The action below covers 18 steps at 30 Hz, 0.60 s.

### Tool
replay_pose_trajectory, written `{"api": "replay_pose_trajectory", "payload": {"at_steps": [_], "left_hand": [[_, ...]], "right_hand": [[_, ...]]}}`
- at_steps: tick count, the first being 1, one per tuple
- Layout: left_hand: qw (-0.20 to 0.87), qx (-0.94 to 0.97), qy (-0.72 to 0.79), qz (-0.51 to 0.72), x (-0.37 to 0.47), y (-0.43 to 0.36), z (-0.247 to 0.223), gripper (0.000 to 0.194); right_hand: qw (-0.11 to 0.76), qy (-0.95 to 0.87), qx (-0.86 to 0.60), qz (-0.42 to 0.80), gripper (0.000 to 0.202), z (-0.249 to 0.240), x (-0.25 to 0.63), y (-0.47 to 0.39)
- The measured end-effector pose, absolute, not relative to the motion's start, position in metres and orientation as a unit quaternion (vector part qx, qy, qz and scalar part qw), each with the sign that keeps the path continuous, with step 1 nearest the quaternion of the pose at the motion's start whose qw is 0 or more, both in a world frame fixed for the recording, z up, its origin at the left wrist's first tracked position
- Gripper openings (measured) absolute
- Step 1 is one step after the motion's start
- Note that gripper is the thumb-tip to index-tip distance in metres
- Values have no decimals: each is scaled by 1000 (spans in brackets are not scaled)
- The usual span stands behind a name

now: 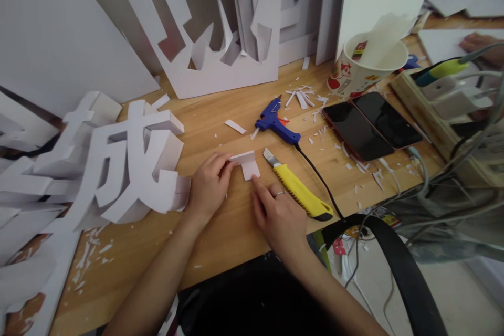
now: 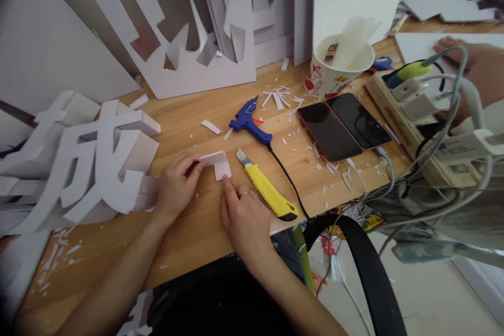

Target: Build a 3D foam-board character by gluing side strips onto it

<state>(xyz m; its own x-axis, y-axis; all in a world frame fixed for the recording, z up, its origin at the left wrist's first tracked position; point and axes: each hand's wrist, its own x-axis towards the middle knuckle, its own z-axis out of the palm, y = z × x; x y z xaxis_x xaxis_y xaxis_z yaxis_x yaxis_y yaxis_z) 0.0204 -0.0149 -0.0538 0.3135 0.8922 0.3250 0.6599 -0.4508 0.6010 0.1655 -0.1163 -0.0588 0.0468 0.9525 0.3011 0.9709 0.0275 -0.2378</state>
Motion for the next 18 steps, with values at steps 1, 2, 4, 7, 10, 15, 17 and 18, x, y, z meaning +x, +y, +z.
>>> {"api": "replay_pose_trajectory", "payload": {"at_steps": [1, 2, 4, 7, 10, 15, 17, 18], "left_hand": [[183, 790, 491, 319, 21, -15, -54, 13], [183, 789, 491, 319, 21, -15, -53, 13], [185, 789, 491, 319, 21, -15, -53, 13], [184, 789, 493, 317, 21, -15, -54, 13], [183, 789, 496, 312, 21, -15, -54, 14], [181, 791, 495, 309, 20, -16, -55, 17], [180, 792, 496, 308, 20, -15, -55, 17], [179, 792, 496, 307, 20, -15, -55, 17]], "right_hand": [[194, -690, -697, -24, 34, -59, 166, -116], [195, -690, -697, -25, 34, -59, 166, -116], [197, -689, -697, -24, 34, -58, 166, -117], [199, -690, -696, -21, 35, -58, 166, -117], [193, -689, -698, -23, 35, -59, 166, -117], [188, -692, -697, -24, 35, -59, 166, -116], [185, -693, -696, -20, 35, -59, 166, -116], [183, -693, -697, -20, 35, -59, 166, -116]]}}
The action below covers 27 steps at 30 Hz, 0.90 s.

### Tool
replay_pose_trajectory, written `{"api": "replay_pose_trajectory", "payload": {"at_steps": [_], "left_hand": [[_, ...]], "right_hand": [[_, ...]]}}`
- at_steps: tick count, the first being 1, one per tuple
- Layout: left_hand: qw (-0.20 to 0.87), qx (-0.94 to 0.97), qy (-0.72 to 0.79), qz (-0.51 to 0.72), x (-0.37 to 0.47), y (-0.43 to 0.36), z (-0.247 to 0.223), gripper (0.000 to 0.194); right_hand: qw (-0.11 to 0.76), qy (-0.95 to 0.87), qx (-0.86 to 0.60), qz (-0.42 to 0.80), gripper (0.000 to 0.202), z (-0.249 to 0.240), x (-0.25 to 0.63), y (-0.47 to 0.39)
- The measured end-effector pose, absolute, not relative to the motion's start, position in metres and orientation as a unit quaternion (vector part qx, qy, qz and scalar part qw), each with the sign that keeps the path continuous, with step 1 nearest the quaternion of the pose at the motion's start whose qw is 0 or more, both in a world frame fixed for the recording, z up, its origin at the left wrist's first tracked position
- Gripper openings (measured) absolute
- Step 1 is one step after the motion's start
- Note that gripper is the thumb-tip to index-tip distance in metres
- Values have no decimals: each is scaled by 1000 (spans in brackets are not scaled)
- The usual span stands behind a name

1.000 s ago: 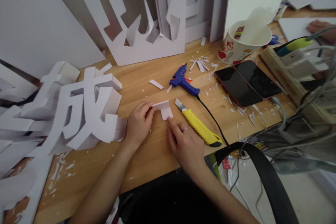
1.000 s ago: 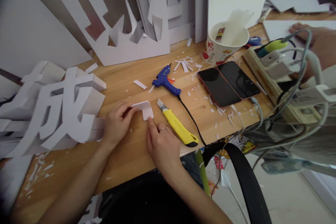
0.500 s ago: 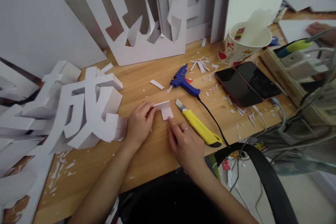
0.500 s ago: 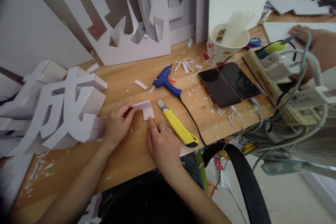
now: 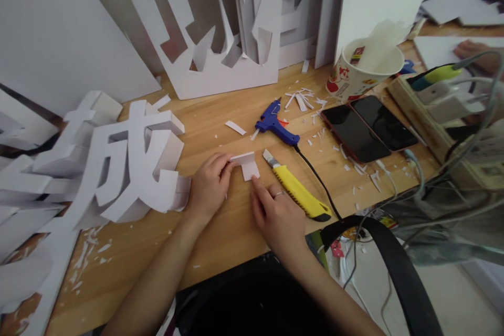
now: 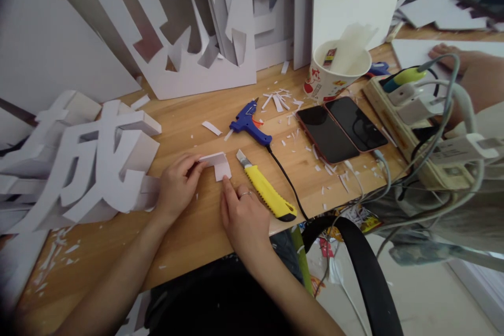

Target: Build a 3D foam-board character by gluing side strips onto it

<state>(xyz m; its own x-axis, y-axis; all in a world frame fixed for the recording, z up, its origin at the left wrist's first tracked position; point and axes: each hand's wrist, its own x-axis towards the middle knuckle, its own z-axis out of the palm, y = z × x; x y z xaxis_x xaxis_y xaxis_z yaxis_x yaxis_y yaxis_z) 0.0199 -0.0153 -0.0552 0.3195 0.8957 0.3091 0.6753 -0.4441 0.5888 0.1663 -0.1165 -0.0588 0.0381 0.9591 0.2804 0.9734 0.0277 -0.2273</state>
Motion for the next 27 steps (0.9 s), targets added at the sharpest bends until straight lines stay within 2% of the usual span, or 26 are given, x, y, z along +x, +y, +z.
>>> {"api": "replay_pose_trajectory", "payload": {"at_steps": [11, 17, 21, 24, 27], "left_hand": [[199, 784, 503, 304, 20, -15, -56, 17], [251, 776, 489, 309, 20, -30, -22, 14], [368, 755, 459, 290, 16, -68, 20, 19], [444, 697, 472, 306, 15, -100, 39, 32], [483, 645, 475, 352, 16, -127, 47, 48]], "right_hand": [[217, -699, -681, -12, 35, -62, 168, -117], [423, -629, -638, 137, 34, -32, 180, -121], [450, -607, -612, 233, 27, 2, 183, -127], [494, -581, -548, 342, 42, 20, 176, -139], [549, -515, -477, 454, 41, 31, 165, -154]]}}
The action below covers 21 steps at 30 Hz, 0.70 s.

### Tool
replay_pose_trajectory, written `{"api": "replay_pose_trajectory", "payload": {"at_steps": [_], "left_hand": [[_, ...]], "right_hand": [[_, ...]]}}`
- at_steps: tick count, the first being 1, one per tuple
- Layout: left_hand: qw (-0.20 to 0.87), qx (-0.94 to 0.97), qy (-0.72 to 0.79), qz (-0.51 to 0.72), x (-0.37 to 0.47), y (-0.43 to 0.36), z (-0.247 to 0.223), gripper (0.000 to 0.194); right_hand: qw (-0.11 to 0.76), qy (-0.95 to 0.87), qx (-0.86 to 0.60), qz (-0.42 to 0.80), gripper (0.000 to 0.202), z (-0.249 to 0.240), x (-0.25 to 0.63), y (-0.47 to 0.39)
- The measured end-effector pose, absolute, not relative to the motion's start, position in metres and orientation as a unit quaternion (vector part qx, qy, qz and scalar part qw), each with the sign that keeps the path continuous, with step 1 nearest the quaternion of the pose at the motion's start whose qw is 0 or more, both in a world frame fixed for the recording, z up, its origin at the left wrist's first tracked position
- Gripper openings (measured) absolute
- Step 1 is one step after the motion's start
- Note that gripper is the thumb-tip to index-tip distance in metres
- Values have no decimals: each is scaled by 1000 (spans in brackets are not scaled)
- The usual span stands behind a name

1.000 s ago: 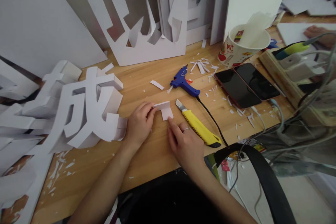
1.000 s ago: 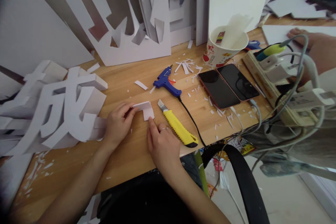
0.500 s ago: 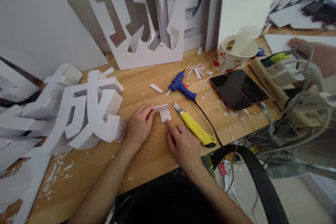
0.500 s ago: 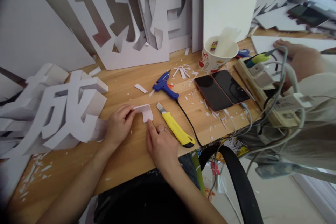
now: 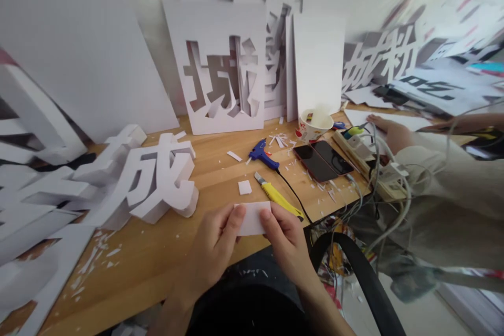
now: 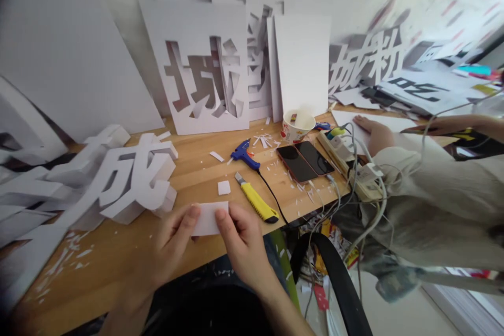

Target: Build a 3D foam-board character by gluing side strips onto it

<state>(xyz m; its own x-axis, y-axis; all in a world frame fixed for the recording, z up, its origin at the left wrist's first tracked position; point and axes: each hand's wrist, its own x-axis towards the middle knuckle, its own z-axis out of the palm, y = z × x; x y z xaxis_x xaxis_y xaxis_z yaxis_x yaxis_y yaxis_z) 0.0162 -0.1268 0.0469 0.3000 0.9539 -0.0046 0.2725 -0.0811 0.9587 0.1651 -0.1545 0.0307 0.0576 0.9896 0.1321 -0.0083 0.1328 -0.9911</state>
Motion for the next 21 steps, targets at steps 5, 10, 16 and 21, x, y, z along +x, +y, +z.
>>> {"api": "replay_pose_trajectory", "payload": {"at_steps": [5, 10, 16, 21], "left_hand": [[515, 553, 478, 448, 18, -158, 54, 54], [552, 478, 457, 508, 21, -182, 65, 56], [607, 429, 426, 516, 25, -187, 66, 58], [654, 449, 282, 539, 29, -175, 67, 65]], "right_hand": [[589, -437, -370, 571, 41, 42, 150, -176], [617, -413, -336, 579, 44, 44, 139, -191], [635, -373, -300, 607, 48, 52, 132, -200], [641, -302, -219, 671, 49, 62, 138, -193]]}}
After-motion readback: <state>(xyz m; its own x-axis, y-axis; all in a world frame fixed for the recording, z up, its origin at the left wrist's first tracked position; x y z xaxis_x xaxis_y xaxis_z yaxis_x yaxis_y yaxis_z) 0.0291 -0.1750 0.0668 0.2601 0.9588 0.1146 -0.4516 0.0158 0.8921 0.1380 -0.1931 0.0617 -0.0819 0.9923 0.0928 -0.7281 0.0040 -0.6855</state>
